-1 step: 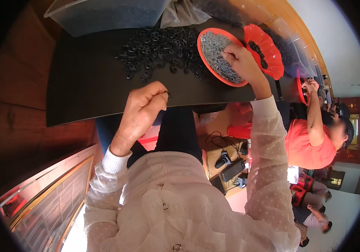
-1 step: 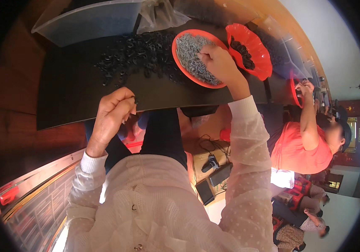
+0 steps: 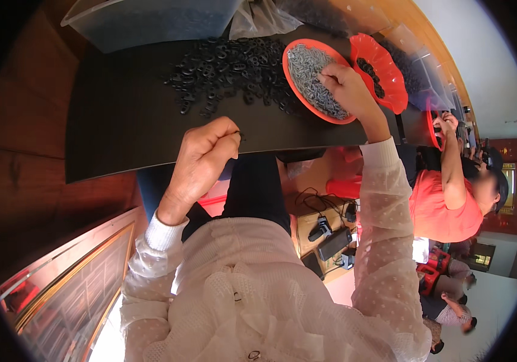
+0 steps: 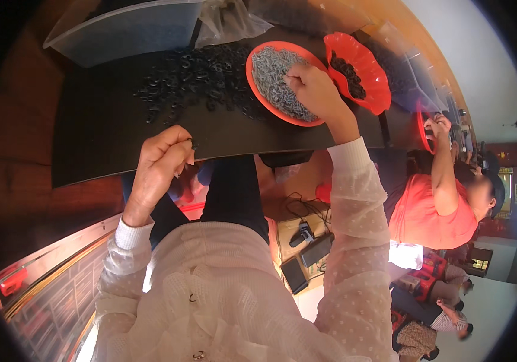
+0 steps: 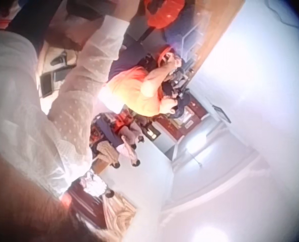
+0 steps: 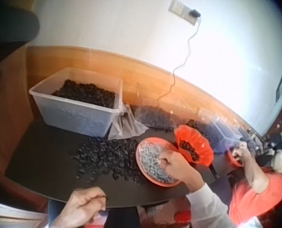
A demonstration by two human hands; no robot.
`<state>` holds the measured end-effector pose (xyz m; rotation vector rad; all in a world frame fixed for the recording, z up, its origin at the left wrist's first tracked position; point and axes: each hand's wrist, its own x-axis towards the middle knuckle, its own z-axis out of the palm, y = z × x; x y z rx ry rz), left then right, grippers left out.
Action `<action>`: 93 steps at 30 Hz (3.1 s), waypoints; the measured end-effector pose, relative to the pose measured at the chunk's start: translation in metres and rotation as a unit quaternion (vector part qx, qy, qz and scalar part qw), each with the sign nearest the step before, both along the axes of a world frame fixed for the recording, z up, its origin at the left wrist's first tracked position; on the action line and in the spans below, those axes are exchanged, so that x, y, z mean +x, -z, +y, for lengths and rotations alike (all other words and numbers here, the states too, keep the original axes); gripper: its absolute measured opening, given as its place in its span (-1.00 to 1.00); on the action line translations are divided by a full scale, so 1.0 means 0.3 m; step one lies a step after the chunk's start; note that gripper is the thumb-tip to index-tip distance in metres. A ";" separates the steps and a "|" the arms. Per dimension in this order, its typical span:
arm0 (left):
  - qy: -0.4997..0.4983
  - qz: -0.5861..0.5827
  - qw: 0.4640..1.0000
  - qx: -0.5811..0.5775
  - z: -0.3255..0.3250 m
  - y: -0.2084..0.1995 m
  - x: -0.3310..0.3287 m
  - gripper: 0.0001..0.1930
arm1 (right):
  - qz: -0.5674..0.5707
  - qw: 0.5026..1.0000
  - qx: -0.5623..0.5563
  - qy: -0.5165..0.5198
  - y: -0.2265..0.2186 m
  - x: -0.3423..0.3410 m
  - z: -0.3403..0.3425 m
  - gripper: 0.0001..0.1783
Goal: The person sits at a table and repeatedly picks up small black plastic components and metal screws. They insert the screws into the plastic parts by hand and place the assembled units onto a pile on the table.
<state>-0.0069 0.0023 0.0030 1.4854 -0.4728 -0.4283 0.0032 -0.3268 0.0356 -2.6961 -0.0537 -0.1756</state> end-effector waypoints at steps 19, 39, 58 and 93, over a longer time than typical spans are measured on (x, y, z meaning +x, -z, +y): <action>0.006 0.011 1.000 0.008 -0.006 0.007 0.006 -0.84 | -0.066 0.996 -0.006 0.053 -0.051 -0.050 0.127 -0.75; -0.009 0.035 0.999 0.023 -0.004 -0.005 0.006 -0.85 | 0.054 0.943 0.304 -0.125 -0.011 -0.093 0.488 -0.78; -0.005 0.044 0.999 0.010 0.005 -0.009 0.004 -0.88 | -0.031 0.953 0.277 -0.120 0.038 -0.123 0.533 -0.79; 0.001 0.091 0.996 -0.020 0.006 -0.019 0.003 -0.86 | 0.031 0.930 0.337 -0.143 0.017 -0.135 0.504 -0.87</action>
